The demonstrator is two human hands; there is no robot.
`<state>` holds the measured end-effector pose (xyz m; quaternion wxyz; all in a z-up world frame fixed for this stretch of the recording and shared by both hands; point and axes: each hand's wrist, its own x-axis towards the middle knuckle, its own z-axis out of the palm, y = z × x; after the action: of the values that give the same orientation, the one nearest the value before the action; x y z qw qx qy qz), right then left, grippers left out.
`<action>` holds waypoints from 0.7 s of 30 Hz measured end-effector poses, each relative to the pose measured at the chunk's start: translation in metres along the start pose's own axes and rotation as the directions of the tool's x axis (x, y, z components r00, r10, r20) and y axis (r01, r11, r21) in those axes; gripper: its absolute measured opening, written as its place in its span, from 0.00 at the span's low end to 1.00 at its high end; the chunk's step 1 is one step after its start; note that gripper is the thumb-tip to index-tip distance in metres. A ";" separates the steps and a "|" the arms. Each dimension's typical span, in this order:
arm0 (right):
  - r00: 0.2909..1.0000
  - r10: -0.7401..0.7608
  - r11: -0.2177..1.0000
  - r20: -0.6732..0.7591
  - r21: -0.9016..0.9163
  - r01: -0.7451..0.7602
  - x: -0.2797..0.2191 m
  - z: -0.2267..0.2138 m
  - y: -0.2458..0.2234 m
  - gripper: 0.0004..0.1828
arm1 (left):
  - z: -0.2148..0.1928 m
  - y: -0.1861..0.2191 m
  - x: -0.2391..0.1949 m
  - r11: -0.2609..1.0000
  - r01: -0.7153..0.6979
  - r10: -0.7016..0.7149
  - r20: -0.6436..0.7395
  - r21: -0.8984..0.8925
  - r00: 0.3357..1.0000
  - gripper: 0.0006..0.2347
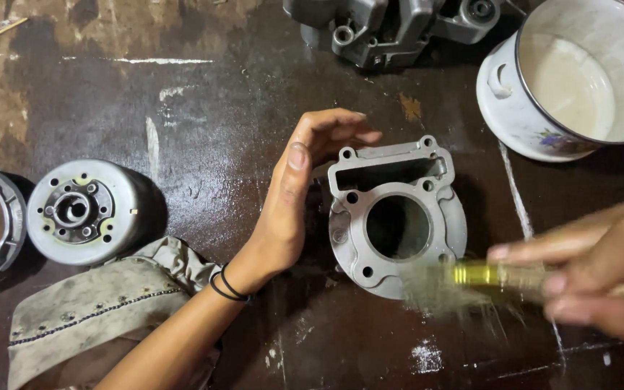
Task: Cleaning a motorcycle engine cylinder component using a brush and cleaning solution on a workbench.
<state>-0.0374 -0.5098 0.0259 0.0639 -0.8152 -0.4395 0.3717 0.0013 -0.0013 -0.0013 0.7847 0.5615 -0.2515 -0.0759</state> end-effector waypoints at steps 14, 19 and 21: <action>0.637 0.329 0.920 -0.697 0.387 -0.051 0.086 -0.051 -0.134 0.06 | 0.000 -0.001 -0.001 1.000 -0.018 0.018 -0.005 0.007 1.000 0.33; 0.644 0.138 0.975 -0.752 0.217 0.045 0.102 -0.061 -0.155 0.12 | 0.000 0.000 -0.001 1.000 -0.011 0.011 -0.003 0.022 1.000 0.33; 0.645 0.081 0.984 -0.760 0.165 0.071 0.103 -0.062 -0.162 0.14 | 0.001 -0.002 -0.002 1.000 -0.005 0.005 0.001 0.008 1.000 0.33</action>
<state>-0.0702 -0.3190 0.0832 0.3154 -0.8877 -0.3339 0.0318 -0.0004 -0.0018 -0.0032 0.7825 0.5640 -0.2535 -0.0729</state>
